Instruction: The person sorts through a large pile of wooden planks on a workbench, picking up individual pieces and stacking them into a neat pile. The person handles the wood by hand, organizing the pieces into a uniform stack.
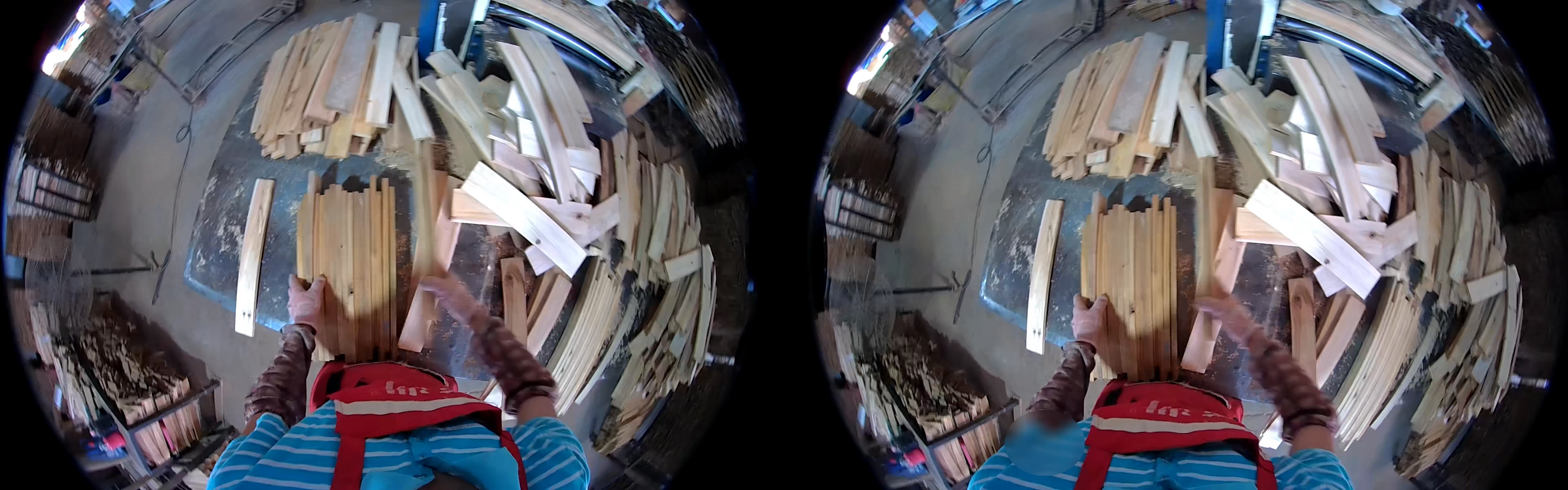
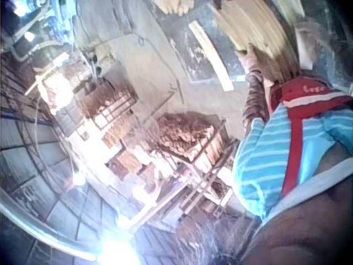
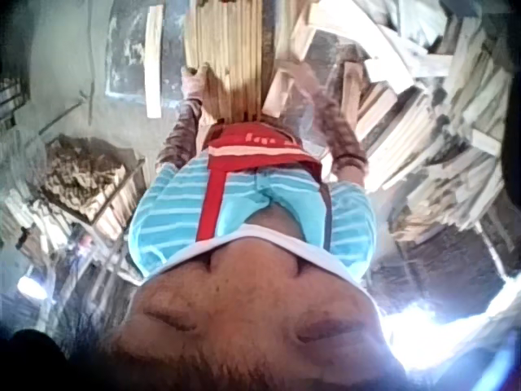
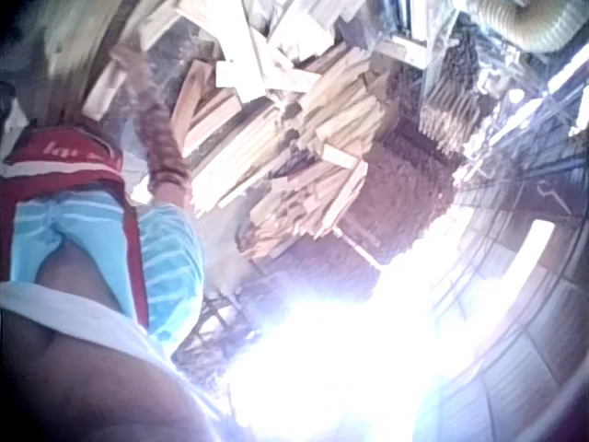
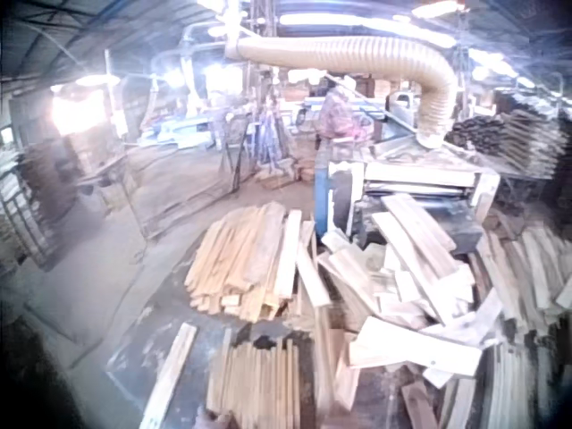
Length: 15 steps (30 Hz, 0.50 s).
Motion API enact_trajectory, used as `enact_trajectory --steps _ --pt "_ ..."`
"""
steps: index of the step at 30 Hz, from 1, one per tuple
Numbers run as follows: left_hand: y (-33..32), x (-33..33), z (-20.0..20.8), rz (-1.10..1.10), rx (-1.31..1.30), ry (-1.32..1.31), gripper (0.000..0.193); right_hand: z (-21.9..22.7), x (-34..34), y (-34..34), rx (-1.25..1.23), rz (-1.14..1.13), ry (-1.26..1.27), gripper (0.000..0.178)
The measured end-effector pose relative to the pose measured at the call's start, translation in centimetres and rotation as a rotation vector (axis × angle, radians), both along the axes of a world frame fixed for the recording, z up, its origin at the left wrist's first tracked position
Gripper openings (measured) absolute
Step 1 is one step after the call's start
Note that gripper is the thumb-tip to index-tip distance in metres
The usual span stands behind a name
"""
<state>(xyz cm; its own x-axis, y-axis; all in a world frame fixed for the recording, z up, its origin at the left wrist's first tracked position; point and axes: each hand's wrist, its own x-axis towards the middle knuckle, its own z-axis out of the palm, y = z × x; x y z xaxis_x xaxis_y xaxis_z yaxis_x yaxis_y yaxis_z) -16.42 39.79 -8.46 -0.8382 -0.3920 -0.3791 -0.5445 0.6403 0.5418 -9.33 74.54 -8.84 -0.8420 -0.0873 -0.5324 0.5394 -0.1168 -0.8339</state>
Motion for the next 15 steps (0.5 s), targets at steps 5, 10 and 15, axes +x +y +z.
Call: enact_trajectory --steps 5,10,15 --pt "-1.0 -0.7 -2.3 0.073 0.542 0.13 0.025 -10.9 -0.7 -9.0 0.259 -0.208 0.142 0.111" --pt "-8.9 -1.6 -6.2 0.121 0.677 0.144 0.031 -4.1 -1.6 -13.7 0.539 0.175 -0.102 0.12" --pt "-12.7 -3.3 -7.3 0.086 0.54 0.032 0.034 0.7 -0.9 -14.5 0.445 0.184 -0.224 0.116"
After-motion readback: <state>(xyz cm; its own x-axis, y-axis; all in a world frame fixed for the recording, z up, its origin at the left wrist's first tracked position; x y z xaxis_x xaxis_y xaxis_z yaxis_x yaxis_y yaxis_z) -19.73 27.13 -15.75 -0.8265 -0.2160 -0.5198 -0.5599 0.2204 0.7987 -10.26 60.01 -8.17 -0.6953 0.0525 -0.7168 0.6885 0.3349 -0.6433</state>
